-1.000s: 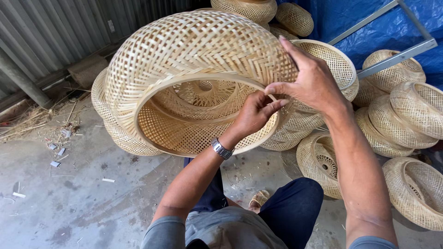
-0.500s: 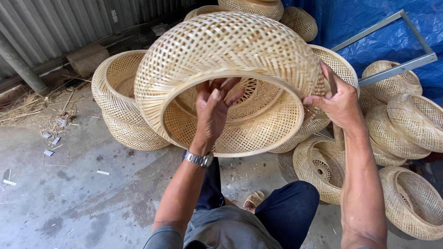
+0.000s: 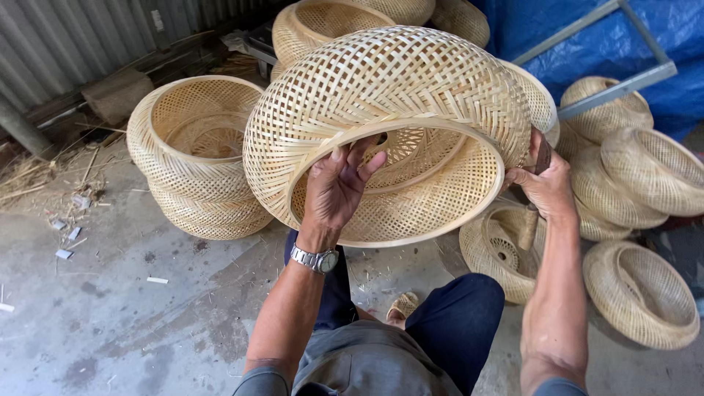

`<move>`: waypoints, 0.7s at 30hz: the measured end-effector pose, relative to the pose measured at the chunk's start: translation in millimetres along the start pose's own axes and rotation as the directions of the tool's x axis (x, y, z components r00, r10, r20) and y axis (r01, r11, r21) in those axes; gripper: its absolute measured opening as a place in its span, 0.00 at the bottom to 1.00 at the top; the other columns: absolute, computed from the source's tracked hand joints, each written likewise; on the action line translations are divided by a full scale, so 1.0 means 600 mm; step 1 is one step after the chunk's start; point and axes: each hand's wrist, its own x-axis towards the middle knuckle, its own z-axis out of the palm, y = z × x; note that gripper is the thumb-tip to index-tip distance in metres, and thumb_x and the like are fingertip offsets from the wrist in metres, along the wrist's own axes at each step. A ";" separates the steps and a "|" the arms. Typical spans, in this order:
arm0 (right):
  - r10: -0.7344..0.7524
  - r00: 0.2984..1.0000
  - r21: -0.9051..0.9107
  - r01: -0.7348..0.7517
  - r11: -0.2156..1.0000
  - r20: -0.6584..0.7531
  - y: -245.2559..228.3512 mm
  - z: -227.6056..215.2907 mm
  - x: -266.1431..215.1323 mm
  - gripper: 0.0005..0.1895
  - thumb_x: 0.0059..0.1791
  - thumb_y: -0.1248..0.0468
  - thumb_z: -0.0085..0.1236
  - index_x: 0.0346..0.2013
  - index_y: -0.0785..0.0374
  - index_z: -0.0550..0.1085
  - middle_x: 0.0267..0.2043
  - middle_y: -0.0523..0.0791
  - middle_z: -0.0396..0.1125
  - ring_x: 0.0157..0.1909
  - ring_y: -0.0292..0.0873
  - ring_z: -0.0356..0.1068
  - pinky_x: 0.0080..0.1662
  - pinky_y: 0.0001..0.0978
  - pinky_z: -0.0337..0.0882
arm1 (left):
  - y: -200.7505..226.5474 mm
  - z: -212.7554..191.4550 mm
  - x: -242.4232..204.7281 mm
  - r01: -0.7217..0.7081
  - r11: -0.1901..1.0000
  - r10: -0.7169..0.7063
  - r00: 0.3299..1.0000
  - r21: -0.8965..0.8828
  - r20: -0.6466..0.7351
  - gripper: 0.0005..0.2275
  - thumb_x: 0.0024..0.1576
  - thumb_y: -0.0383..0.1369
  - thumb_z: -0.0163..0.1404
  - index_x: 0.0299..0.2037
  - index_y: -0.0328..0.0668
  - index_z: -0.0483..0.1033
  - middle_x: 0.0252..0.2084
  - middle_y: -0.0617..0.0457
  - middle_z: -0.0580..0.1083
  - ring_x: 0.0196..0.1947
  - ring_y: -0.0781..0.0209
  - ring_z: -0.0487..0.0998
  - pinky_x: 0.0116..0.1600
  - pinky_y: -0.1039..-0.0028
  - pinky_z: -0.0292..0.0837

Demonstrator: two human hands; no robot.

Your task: The person uses a wooden mallet to tap and smooth the rim and woven body of a large bamboo basket. They rotate the basket to work on different sections, including the interior base, ensuring the structure is even.

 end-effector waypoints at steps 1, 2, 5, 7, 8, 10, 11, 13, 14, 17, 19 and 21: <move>0.033 0.999 0.017 -0.032 0.999 -0.031 0.013 -0.002 -0.009 0.49 0.39 0.60 0.72 0.72 0.67 0.62 0.73 0.49 0.61 0.69 0.41 0.64 0.67 0.37 0.69 | -0.007 -0.001 0.001 0.030 0.999 -0.030 1.000 -0.012 -0.007 0.14 0.66 0.30 0.52 0.60 0.38 0.72 0.63 0.48 0.73 0.68 0.47 0.69 0.68 0.50 0.74; 0.063 0.996 0.034 -0.061 0.998 -0.063 0.024 -0.007 -0.018 0.48 0.39 0.61 0.71 0.72 0.67 0.63 0.73 0.50 0.61 0.68 0.42 0.65 0.65 0.38 0.69 | -0.014 -0.001 0.003 0.050 0.999 -0.049 0.999 0.004 -0.014 0.13 0.66 0.30 0.52 0.60 0.38 0.72 0.62 0.48 0.73 0.68 0.47 0.70 0.67 0.50 0.74; -0.012 0.998 0.091 0.017 0.996 -0.059 0.055 -0.020 -0.050 0.47 0.41 0.62 0.71 0.73 0.67 0.61 0.75 0.48 0.59 0.74 0.40 0.61 0.73 0.36 0.64 | -0.037 0.003 0.011 0.106 0.993 -0.105 0.994 0.059 -0.021 0.12 0.66 0.30 0.52 0.58 0.37 0.73 0.60 0.48 0.73 0.67 0.45 0.71 0.66 0.50 0.75; 0.024 0.996 0.158 -0.010 0.987 -0.088 0.070 -0.028 -0.076 0.48 0.41 0.63 0.71 0.73 0.68 0.61 0.74 0.47 0.60 0.73 0.39 0.62 0.72 0.34 0.64 | -0.052 0.005 0.015 0.141 0.984 -0.140 0.990 0.105 -0.020 0.12 0.66 0.31 0.52 0.57 0.35 0.74 0.59 0.47 0.74 0.67 0.44 0.71 0.66 0.50 0.76; 0.042 0.994 0.193 -0.022 0.981 -0.096 0.077 -0.031 -0.087 0.48 0.41 0.64 0.72 0.73 0.68 0.61 0.74 0.47 0.61 0.73 0.39 0.62 0.71 0.33 0.64 | -0.060 0.005 0.017 0.156 0.980 -0.155 0.988 0.122 -0.019 0.12 0.66 0.31 0.52 0.57 0.35 0.74 0.59 0.46 0.74 0.66 0.44 0.72 0.66 0.51 0.76; 0.117 0.983 0.251 -0.080 0.965 -0.139 0.089 -0.031 -0.110 0.49 0.40 0.65 0.72 0.73 0.66 0.60 0.71 0.47 0.63 0.69 0.40 0.64 0.69 0.34 0.66 | -0.076 0.005 0.024 0.181 0.971 -0.181 0.983 0.155 -0.015 0.12 0.66 0.32 0.52 0.57 0.35 0.74 0.60 0.45 0.75 0.65 0.44 0.72 0.65 0.51 0.76; 0.154 0.975 0.280 -0.106 0.954 -0.158 0.092 -0.031 -0.120 0.50 0.39 0.65 0.73 0.73 0.66 0.60 0.69 0.47 0.65 0.67 0.41 0.65 0.67 0.35 0.67 | -0.085 0.005 0.029 0.186 0.970 -0.187 0.982 0.158 -0.007 0.12 0.65 0.32 0.52 0.56 0.36 0.75 0.59 0.46 0.75 0.64 0.46 0.73 0.64 0.52 0.76; 0.209 0.950 0.286 -0.139 0.948 -0.231 0.099 -0.029 -0.142 0.51 0.39 0.66 0.73 0.75 0.65 0.61 0.66 0.47 0.67 0.54 0.38 0.65 0.47 0.26 0.64 | -0.103 0.004 0.036 0.197 0.967 -0.201 0.980 0.163 0.010 0.12 0.64 0.32 0.52 0.55 0.37 0.76 0.57 0.49 0.76 0.61 0.49 0.75 0.62 0.52 0.77; 0.238 0.934 0.291 -0.157 0.944 -0.266 0.103 -0.028 -0.150 0.51 0.39 0.66 0.73 0.76 0.65 0.61 0.65 0.48 0.68 0.48 0.36 0.65 0.37 0.22 0.62 | -0.112 0.003 0.042 0.196 0.973 -0.200 0.980 0.124 0.019 0.10 0.66 0.30 0.52 0.54 0.37 0.76 0.54 0.49 0.76 0.60 0.50 0.75 0.64 0.50 0.77; 0.265 0.923 0.374 -0.150 0.915 -0.279 0.114 -0.024 -0.178 0.51 0.36 0.63 0.74 0.71 0.63 0.60 0.62 0.41 0.70 0.53 0.26 0.75 0.51 0.15 0.77 | -0.136 -0.001 0.057 0.207 0.977 -0.208 0.978 0.047 0.018 0.05 0.69 0.28 0.52 0.51 0.35 0.78 0.48 0.51 0.77 0.56 0.54 0.77 0.67 0.46 0.77; 0.306 0.897 0.290 -0.214 0.933 -0.320 0.120 -0.021 -0.192 0.50 0.39 0.62 0.73 0.74 0.61 0.61 0.56 0.41 0.72 0.33 0.24 0.63 0.30 0.15 0.61 | -0.147 -0.002 0.072 0.236 0.970 -0.235 0.972 0.052 -0.014 0.05 0.67 0.28 0.51 0.48 0.35 0.78 0.46 0.51 0.77 0.54 0.53 0.78 0.65 0.47 0.77; 0.322 0.885 0.262 -0.241 0.934 -0.336 0.125 -0.020 -0.208 0.49 0.41 0.61 0.72 0.75 0.61 0.62 0.53 0.40 0.73 0.22 0.23 0.57 0.20 0.16 0.52 | -0.154 -0.003 0.080 0.254 0.964 -0.255 0.967 0.075 -0.001 0.05 0.67 0.27 0.50 0.47 0.35 0.78 0.47 0.49 0.77 0.55 0.53 0.78 0.65 0.47 0.77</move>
